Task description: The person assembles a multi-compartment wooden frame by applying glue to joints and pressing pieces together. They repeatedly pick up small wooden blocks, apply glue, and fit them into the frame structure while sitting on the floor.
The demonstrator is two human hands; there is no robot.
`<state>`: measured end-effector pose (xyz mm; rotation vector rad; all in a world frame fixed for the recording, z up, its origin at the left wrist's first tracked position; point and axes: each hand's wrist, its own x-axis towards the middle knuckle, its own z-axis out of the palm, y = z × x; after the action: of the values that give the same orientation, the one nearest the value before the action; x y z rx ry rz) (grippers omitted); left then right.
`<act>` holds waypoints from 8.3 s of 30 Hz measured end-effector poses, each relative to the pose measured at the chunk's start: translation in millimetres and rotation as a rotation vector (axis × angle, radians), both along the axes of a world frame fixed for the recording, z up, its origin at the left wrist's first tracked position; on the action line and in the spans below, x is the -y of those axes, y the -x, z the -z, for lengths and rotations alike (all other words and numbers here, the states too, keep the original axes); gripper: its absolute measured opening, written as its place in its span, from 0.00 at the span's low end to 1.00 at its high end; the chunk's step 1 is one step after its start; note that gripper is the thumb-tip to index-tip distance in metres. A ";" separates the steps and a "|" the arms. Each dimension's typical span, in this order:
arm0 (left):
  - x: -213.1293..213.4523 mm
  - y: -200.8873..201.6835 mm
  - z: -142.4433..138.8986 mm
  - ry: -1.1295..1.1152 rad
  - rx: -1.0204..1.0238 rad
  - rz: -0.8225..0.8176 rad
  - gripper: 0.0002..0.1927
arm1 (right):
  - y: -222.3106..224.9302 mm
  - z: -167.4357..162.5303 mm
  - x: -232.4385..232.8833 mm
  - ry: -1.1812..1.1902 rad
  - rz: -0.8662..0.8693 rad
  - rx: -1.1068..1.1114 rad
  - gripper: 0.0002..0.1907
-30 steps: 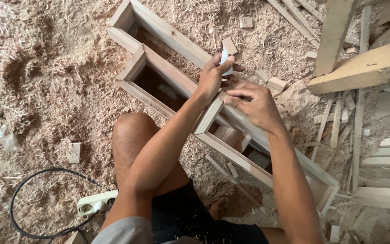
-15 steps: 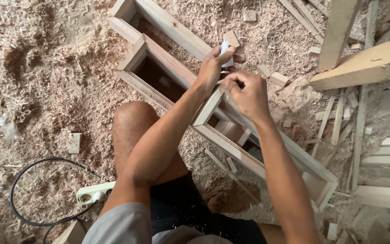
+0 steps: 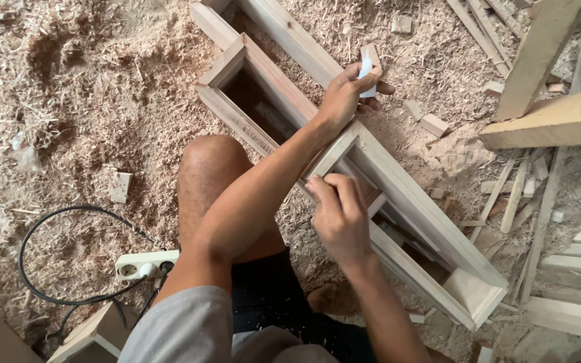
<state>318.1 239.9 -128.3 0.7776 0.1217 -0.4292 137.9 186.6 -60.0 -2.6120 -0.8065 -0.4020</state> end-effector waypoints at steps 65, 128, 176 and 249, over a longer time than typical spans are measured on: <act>23.0 6.7 -14.5 -0.024 0.089 0.090 0.10 | 31.9 -1.3 33.5 0.215 0.219 0.023 0.26; 1.6 25.9 -2.4 -0.176 0.321 0.184 0.19 | 17.2 0.1 -16.7 0.116 0.202 0.154 0.12; 1.0 26.9 4.9 -0.146 0.301 0.151 0.17 | 49.5 19.3 16.7 0.119 0.230 -0.064 0.20; -65.0 36.4 -63.1 -0.376 0.951 0.360 0.40 | -49.3 -19.0 66.6 -0.943 0.183 -0.550 0.12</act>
<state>281.6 305.0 -65.2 1.3098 -0.8583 -0.3377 187.2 120.0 -41.0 -1.7526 -0.1137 -0.0540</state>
